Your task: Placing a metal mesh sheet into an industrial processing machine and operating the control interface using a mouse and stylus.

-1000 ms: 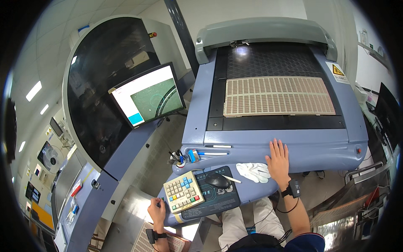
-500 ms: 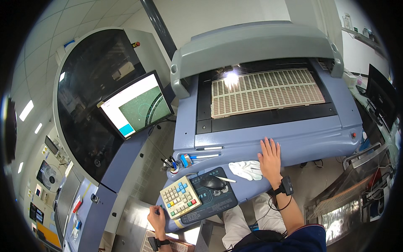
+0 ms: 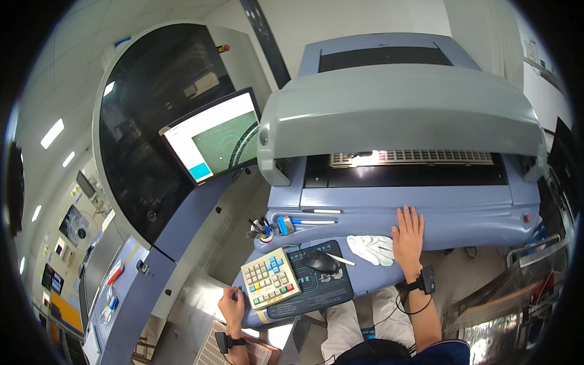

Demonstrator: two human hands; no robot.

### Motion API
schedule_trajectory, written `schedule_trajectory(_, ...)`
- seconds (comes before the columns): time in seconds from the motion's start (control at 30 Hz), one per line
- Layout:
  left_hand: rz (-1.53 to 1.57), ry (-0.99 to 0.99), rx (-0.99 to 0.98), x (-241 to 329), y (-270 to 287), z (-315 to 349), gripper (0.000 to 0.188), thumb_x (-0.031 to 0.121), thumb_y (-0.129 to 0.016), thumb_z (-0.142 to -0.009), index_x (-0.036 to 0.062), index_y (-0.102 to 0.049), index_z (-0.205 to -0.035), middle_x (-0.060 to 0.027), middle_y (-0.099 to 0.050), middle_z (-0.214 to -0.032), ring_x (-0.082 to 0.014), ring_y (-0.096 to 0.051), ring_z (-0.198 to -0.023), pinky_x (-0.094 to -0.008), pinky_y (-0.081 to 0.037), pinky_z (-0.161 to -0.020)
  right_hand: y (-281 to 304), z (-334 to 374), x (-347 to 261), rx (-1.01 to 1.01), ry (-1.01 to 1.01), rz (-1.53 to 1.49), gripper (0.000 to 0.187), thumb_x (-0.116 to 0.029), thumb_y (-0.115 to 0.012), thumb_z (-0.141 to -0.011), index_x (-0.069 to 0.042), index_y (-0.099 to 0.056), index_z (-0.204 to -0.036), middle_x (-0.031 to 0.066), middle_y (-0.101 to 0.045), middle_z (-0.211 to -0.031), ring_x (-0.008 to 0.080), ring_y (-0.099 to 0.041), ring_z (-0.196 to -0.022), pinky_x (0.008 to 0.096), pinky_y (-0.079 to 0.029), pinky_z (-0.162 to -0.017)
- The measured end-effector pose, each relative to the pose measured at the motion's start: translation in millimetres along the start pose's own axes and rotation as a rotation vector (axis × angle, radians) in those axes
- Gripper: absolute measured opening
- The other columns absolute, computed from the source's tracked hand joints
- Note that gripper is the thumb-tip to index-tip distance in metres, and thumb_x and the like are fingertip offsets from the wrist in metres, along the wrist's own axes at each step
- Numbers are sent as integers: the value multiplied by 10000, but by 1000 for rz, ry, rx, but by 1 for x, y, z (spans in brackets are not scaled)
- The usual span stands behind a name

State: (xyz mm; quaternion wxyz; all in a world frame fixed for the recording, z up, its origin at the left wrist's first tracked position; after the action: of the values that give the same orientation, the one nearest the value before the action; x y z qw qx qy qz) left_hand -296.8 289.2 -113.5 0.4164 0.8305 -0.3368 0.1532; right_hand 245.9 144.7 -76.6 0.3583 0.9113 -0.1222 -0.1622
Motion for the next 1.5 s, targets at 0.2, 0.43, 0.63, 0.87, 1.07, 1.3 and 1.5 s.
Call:
schedule_trajectory(0.2, -43, 14, -19, 1, 3, -2, 136, 66, -703, -853, -2, -607, -920, -166, -735, -874, -344, -728, -808, -395, -566, -724, 0, -2, -2, 2, 12, -13, 499, -156, -524, -976, -4, -467, -1449, 193, -414, -1541, 380, -334, -1448, 547, -174, -1224)
schedule_trajectory(0.43, -35, -5, -3, -3, 0, 0, 138, 75, -701, -845, 14, -614, -932, -153, -726, -845, -351, -714, -777, -418, -559, -710, -1, -2, -3, -30, -1, -16, 495, -155, -512, -985, 3, -462, -1451, 203, -405, -1545, 386, -332, -1448, 549, -168, -1225)
schedule_trajectory(0.63, -38, -2, -7, 2, 1, -2, 130, 70, -701, -846, 18, -612, -924, -152, -727, -839, -347, -715, -769, -410, -562, -699, -1, -2, -1, -36, -8, 1, 485, -162, -501, -993, 1, -467, -1449, 193, -403, -1550, 382, -328, -1451, 544, -164, -1228)
schedule_trajectory(0.87, -44, -15, 21, 5, 6, -3, 128, 89, -702, -854, 21, -627, -932, -149, -737, -855, -330, -724, -779, -400, -564, -699, -6, -3, -3, -54, -9, 6, 478, -183, -475, -1012, -2, -462, -1455, 177, -398, -1559, 382, -324, -1454, 541, -160, -1229)
schedule_trajectory(1.07, -74, 6, -46, 11, 0, -7, 107, 130, -666, -912, 26, -656, -933, -148, -738, -832, -322, -725, -772, -403, -560, -699, -5, -2, 1, -59, -17, 32, 475, -184, -460, -1018, -1, -456, -1456, 171, -383, -1571, 383, -321, -1455, 537, -158, -1231)
schedule_trajectory(1.3, -41, 7, -11, 4, 4, -3, 208, 130, -658, -922, 19, -635, -1096, -180, -750, -909, -360, -728, -822, -428, -565, -739, -5, -4, -4, -42, -17, 9, 476, -160, -476, -1005, -3, -456, -1453, 173, -391, -1564, 393, -327, -1449, 548, -166, -1226)
schedule_trajectory(1.5, -47, -3, -26, 4, 3, -6, 211, 115, -662, -916, 8, -638, -1096, -184, -747, -902, -358, -730, -826, -417, -567, -744, -2, -1, -2, -20, -32, 1, 473, -160, -501, -994, 6, -474, -1436, 189, -414, -1545, 405, -340, -1441, 562, -176, -1216)
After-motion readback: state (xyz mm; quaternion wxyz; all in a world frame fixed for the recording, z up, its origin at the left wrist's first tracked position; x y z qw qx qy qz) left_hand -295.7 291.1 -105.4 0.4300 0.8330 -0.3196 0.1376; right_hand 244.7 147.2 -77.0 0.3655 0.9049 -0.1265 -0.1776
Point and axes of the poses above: each hand's wrist, its own z-axis away from the middle knuckle, its own y-axis out of the back of the hand, x = y × z, the point moved 9 cm from there along -z, towards the middle knuckle
